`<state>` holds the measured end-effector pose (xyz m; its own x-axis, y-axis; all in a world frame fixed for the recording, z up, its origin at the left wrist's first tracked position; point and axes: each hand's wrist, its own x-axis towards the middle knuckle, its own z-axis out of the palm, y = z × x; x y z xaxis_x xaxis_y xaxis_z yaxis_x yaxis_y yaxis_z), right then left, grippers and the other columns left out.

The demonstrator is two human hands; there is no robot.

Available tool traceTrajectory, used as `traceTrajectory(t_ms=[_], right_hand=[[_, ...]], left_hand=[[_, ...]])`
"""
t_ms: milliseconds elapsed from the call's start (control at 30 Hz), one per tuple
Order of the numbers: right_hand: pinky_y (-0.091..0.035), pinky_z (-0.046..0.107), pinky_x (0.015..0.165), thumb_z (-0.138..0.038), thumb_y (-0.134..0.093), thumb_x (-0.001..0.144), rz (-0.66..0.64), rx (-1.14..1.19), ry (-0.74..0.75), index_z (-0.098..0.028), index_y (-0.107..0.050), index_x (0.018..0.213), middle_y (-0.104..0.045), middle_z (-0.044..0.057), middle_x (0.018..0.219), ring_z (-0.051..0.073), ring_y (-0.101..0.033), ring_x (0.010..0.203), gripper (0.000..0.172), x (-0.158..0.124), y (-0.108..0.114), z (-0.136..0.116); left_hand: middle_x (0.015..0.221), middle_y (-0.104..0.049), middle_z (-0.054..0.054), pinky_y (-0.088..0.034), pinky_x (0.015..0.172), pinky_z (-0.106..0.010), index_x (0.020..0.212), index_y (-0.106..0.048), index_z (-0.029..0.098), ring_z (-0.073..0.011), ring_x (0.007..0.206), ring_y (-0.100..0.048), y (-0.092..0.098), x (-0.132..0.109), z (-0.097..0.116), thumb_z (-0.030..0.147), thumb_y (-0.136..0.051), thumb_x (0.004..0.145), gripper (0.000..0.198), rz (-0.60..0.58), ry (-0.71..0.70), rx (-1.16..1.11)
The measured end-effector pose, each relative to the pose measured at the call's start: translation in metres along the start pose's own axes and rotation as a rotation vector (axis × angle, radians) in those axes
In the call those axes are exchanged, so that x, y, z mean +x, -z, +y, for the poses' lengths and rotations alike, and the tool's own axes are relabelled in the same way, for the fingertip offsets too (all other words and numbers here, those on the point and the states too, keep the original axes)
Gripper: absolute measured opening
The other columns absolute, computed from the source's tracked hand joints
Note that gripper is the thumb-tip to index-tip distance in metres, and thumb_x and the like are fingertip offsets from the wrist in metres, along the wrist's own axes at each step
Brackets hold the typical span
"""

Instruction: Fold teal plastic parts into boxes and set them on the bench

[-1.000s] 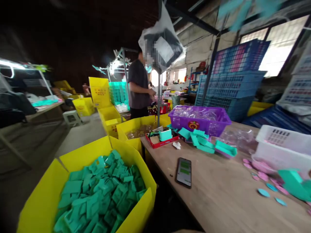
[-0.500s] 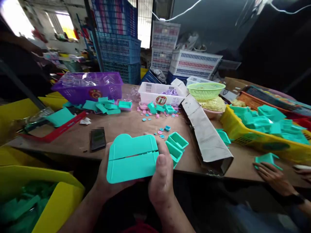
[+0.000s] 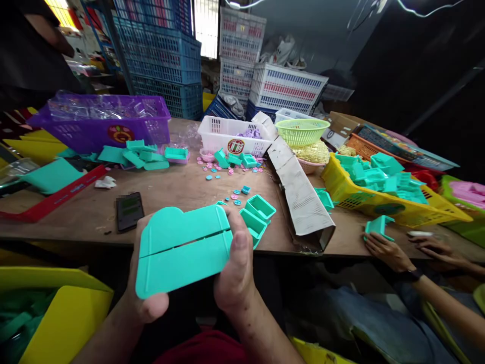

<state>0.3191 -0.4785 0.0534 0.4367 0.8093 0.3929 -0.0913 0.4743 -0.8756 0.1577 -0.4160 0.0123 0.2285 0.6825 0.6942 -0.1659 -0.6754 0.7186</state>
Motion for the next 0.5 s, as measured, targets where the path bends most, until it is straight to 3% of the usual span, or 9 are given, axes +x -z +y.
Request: traceTrajectory(t_ms=[67,133,233,500], right_hand=[[-0.06,0.045,0.101,-0.072,-0.046,0.125,-0.038,-0.063,0.028,-0.029,-0.085,0.142,-0.084,0.005,0.121,0.03,-0.077,0.112,0.06,0.001,0.003,0.002],[-0.058,0.042,0.097,-0.066,-0.044,0.127,-0.041,-0.108,0.058,-0.031,-0.085,0.142,-0.084,0.004,0.121,0.027,-0.075,0.106,0.056,0.001,0.004,0.002],[-0.055,0.041,0.089,-0.066,-0.045,0.127,-0.031,-0.129,0.084,-0.03,-0.086,0.14,-0.084,0.003,0.116,0.025,-0.071,0.096,0.056,0.002,0.004,0.001],[-0.051,0.04,0.073,-0.083,-0.045,0.118,0.01,-0.034,0.081,-0.025,-0.085,0.12,-0.077,0.004,0.091,0.028,-0.069,0.082,0.07,0.012,0.0,-0.006]], left_hand=[[0.144,-0.071,-0.015,-0.076,0.104,-0.054,0.17,-0.055,0.03,-0.0397,0.125,-0.082,0.002,0.006,0.009,0.082,-0.084,0.098,0.093,-0.029,-0.02,-0.026],[0.149,-0.072,-0.016,-0.074,0.112,-0.055,0.172,-0.055,0.028,-0.0404,0.131,-0.081,0.004,0.006,0.016,0.066,-0.083,0.103,0.084,-0.029,0.007,0.029],[0.151,-0.073,-0.018,-0.073,0.113,-0.056,0.171,-0.057,0.023,-0.0427,0.133,-0.081,0.002,0.002,0.018,0.072,-0.079,0.102,0.087,0.021,0.007,0.088],[0.132,-0.084,-0.016,-0.074,0.09,-0.044,0.164,-0.062,0.02,-0.0382,0.113,-0.088,-0.008,0.003,0.017,0.093,-0.074,0.099,0.098,0.072,-0.011,0.211]])
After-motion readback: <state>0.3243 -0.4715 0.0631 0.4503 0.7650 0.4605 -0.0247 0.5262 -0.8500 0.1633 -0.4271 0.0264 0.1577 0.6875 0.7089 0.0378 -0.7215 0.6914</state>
